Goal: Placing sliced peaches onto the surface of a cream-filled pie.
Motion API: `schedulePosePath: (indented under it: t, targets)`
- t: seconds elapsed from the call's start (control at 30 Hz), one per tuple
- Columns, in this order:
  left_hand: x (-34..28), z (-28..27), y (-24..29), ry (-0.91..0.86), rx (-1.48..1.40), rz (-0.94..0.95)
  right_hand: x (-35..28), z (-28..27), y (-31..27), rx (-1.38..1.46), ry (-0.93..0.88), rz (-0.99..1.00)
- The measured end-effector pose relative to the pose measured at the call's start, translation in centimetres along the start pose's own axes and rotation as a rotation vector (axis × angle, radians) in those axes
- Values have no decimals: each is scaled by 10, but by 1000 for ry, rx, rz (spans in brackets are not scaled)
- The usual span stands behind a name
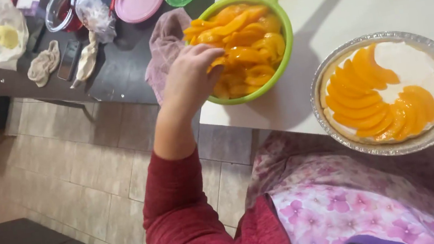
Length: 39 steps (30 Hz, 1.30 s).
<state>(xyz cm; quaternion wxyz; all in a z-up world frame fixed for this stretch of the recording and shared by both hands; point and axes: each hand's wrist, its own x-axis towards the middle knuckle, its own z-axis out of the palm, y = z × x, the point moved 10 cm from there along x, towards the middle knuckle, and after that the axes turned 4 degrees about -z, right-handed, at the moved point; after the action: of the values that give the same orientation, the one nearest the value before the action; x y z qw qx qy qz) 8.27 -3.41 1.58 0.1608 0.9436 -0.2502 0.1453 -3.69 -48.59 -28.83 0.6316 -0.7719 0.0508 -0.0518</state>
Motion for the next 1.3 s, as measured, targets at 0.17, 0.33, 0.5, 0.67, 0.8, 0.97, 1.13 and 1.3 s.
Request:
schedulePosePath:
  t: [0.17,0.33,0.5,0.67,0.8,0.97,1.13,1.3]
  targets:
    - [14,40,23,-35,13,174,15,2,-26,-149,94,-115]
    - [17,43,26,-2,65,196,14,13,-83,-252,126,-247]
    - [2,27,9,-27,20,128,15,16,-84,-242,99,-233]
    - [-10,18,-9,-76,117,73,22,17,-76,-178,83,-197]
    - [2,35,16,-47,83,133,25,19,-82,-227,71,-238]
    - [5,43,37,-61,43,75,15,14,-95,-226,104,-194]
    - [2,40,32,22,131,100,5,16,-164,-507,126,-38]
    - [1,32,40,70,120,139,12,19,-161,-363,92,28]
